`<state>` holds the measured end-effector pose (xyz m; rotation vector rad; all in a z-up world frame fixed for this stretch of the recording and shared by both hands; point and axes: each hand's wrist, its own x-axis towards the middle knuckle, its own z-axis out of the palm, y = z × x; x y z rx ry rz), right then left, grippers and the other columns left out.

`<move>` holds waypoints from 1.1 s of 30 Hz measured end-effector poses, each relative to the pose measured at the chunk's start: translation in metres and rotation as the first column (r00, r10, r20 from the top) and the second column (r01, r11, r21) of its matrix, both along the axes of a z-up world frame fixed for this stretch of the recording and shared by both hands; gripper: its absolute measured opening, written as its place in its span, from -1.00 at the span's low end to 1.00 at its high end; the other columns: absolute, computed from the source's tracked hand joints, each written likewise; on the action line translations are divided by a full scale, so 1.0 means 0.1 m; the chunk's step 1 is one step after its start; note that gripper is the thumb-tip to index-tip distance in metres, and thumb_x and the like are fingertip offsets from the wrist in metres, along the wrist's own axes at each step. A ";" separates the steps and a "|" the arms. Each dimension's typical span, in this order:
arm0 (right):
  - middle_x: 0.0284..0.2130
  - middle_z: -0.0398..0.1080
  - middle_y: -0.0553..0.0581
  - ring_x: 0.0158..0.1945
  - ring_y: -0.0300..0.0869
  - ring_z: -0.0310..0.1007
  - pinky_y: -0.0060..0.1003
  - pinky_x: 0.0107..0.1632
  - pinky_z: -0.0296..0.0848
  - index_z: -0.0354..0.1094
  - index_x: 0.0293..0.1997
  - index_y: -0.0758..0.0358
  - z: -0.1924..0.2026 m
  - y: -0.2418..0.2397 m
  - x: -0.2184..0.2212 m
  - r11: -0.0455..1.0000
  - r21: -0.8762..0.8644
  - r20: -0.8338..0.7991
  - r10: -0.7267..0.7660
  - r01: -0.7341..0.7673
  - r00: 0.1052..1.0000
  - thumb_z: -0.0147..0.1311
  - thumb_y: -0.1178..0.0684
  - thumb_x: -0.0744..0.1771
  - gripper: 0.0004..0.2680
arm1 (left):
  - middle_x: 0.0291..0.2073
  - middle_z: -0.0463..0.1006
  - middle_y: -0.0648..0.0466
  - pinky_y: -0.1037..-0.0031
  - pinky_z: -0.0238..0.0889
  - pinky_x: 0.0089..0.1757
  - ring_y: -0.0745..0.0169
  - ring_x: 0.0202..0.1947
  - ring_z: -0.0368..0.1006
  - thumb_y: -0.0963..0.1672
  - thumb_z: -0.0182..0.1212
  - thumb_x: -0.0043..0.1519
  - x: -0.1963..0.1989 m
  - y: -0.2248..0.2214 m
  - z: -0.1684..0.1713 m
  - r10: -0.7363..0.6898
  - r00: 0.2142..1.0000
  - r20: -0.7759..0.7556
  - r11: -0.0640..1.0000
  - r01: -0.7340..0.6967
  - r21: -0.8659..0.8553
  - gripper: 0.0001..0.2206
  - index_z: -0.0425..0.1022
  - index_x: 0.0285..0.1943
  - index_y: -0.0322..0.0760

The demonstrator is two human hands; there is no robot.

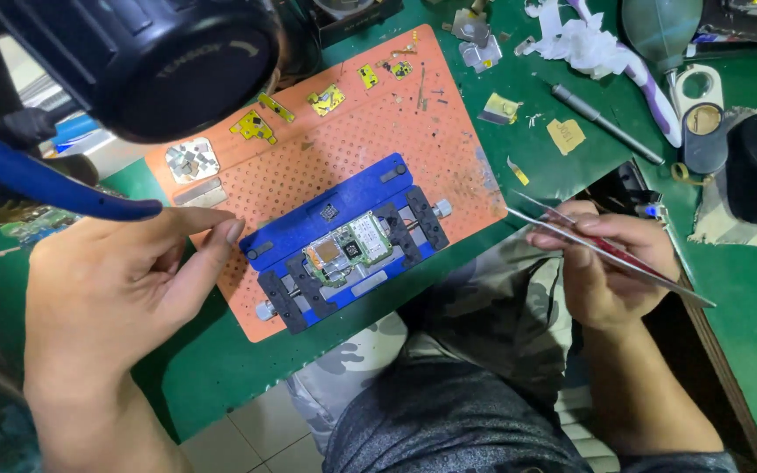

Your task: Technician performs precision soldering and component replacement on a mobile phone motherboard using a soldering iron and tweezers.

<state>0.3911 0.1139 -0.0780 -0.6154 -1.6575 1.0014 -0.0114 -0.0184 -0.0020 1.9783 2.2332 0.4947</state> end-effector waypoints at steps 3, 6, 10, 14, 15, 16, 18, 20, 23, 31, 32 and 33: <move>-0.32 0.49 0.39 -0.27 0.07 0.61 -0.10 -0.05 0.54 0.30 -0.05 0.48 -0.03 0.00 -0.04 0.952 0.304 0.146 -0.072 0.024 0.987 0.03 0.18 0.40 -0.88 | -0.73 0.23 0.29 0.43 0.12 -0.44 0.31 -0.59 0.28 -0.04 0.40 0.39 0.01 0.00 -0.02 -0.002 1.000 0.004 1.000 0.002 0.005 -0.93 0.75 -0.08 0.03; -0.27 0.47 0.41 -0.26 0.09 0.56 -0.03 -0.06 0.56 0.36 -0.11 0.49 -0.04 -0.01 -0.06 0.906 0.422 0.214 -0.137 0.035 0.967 0.08 0.23 0.37 -0.91 | -0.73 0.27 0.30 0.46 0.10 -0.45 0.36 -0.60 0.28 -0.06 0.41 0.39 0.02 0.00 -0.02 0.000 1.000 0.016 1.000 0.000 0.000 -0.94 0.75 -0.06 0.02; -0.18 0.47 0.40 -0.16 0.15 0.58 0.06 0.08 0.50 0.38 -0.10 0.43 -0.10 -0.05 -0.03 0.909 0.413 0.252 -0.177 0.060 0.952 0.10 0.28 0.36 -0.93 | -0.72 0.27 0.32 0.51 0.09 -0.46 0.42 -0.61 0.25 -0.06 0.44 0.40 0.01 -0.02 -0.06 -0.025 1.000 0.020 0.999 0.024 0.035 -0.93 0.74 -0.03 -0.02; -0.25 0.50 0.40 -0.16 0.18 0.61 0.10 0.13 0.46 0.38 -0.14 0.43 -0.10 -0.05 -0.11 0.901 0.425 0.242 -0.211 0.092 0.947 0.08 0.24 0.38 -0.95 | -0.73 0.27 0.34 0.55 0.09 -0.47 0.47 -0.59 0.26 -0.08 0.45 0.41 0.02 -0.01 -0.03 -0.041 0.999 0.024 0.998 0.040 0.052 -0.94 0.75 -0.04 -0.06; -0.28 0.49 0.41 -0.17 0.21 0.61 0.12 0.13 0.46 0.38 -0.16 0.45 -0.11 -0.04 -0.10 0.894 0.439 0.247 -0.216 0.090 0.945 0.07 0.24 0.37 -0.94 | -0.72 0.28 0.34 0.56 0.10 -0.46 0.48 -0.58 0.28 -0.09 0.45 0.40 0.03 -0.01 -0.02 -0.036 0.999 0.037 0.998 0.035 0.048 -0.94 0.75 -0.06 -0.08; -0.30 0.49 0.42 -0.19 0.23 0.61 0.14 0.12 0.46 0.38 -0.18 0.47 -0.13 -0.03 -0.10 0.887 0.453 0.252 -0.221 0.087 0.942 0.06 0.25 0.37 -0.94 | -0.72 0.29 0.34 0.57 0.10 -0.45 0.49 -0.56 0.30 -0.09 0.45 0.40 0.03 0.00 -0.02 -0.032 0.998 0.051 0.999 0.030 0.044 -0.94 0.74 -0.07 -0.09; -0.29 0.49 0.43 -0.18 0.23 0.61 0.14 0.11 0.47 0.38 -0.17 0.46 -0.12 -0.03 -0.10 0.886 0.457 0.266 -0.222 0.080 0.938 0.06 0.24 0.37 -0.94 | -0.71 0.31 0.36 0.57 0.13 -0.44 0.50 -0.56 0.31 -0.09 0.45 0.40 0.03 -0.01 -0.03 -0.031 0.998 0.048 0.999 0.029 0.043 -0.95 0.75 -0.06 -0.06; -0.28 0.49 0.44 -0.17 0.23 0.60 0.14 0.11 0.47 0.39 -0.17 0.45 -0.11 -0.03 -0.11 0.884 0.462 0.280 -0.223 0.073 0.934 0.05 0.23 0.38 -0.94 | -0.70 0.33 0.38 0.56 0.15 -0.43 0.50 -0.55 0.32 -0.08 0.45 0.40 0.03 -0.01 -0.04 -0.032 0.998 0.046 0.999 0.030 0.044 -0.95 0.75 -0.04 -0.03; -0.27 0.49 0.43 -0.17 0.22 0.60 0.12 0.08 0.47 0.38 -0.17 0.45 -0.08 -0.02 -0.13 0.866 0.499 0.313 -0.223 0.040 0.923 0.08 0.28 0.37 -0.97 | -0.70 0.34 0.38 0.56 0.13 -0.45 0.51 -0.56 0.32 -0.07 0.45 0.40 0.03 0.00 -0.05 -0.040 0.999 0.036 0.999 0.039 0.036 -0.93 0.75 -0.04 -0.04; -0.27 0.49 0.42 -0.16 0.22 0.59 0.17 0.10 0.49 0.41 -0.19 0.47 -0.12 -0.06 -0.16 0.844 0.531 0.297 -0.275 0.081 0.914 0.10 0.32 0.37 -0.99 | -0.67 0.39 0.36 0.54 0.11 -0.46 0.48 -0.55 0.34 -0.07 0.41 0.40 0.06 0.02 -0.04 -0.024 0.998 0.061 1.000 0.024 0.005 -0.96 0.74 -0.08 0.01; -0.27 0.49 0.42 -0.16 0.22 0.59 0.17 0.10 0.49 0.41 -0.19 0.47 -0.11 -0.05 -0.17 0.843 0.531 0.296 -0.274 0.080 0.915 0.10 0.32 0.37 -0.99 | -0.67 0.39 0.36 0.54 0.11 -0.46 0.48 -0.55 0.34 -0.07 0.41 0.40 0.06 0.03 -0.03 -0.023 0.998 0.060 1.000 0.022 0.006 -0.96 0.74 -0.08 0.01; -0.26 0.48 0.44 -0.15 0.24 0.58 0.15 0.09 0.50 0.40 -0.15 0.48 -0.10 -0.04 -0.17 0.845 0.529 0.293 -0.271 0.081 0.917 0.07 0.31 0.38 -0.97 | -0.65 0.41 0.35 0.53 0.12 -0.46 0.47 -0.56 0.35 -0.07 0.41 0.39 0.06 0.03 -0.03 -0.025 0.998 0.062 1.000 0.024 0.007 -0.96 0.73 -0.09 0.01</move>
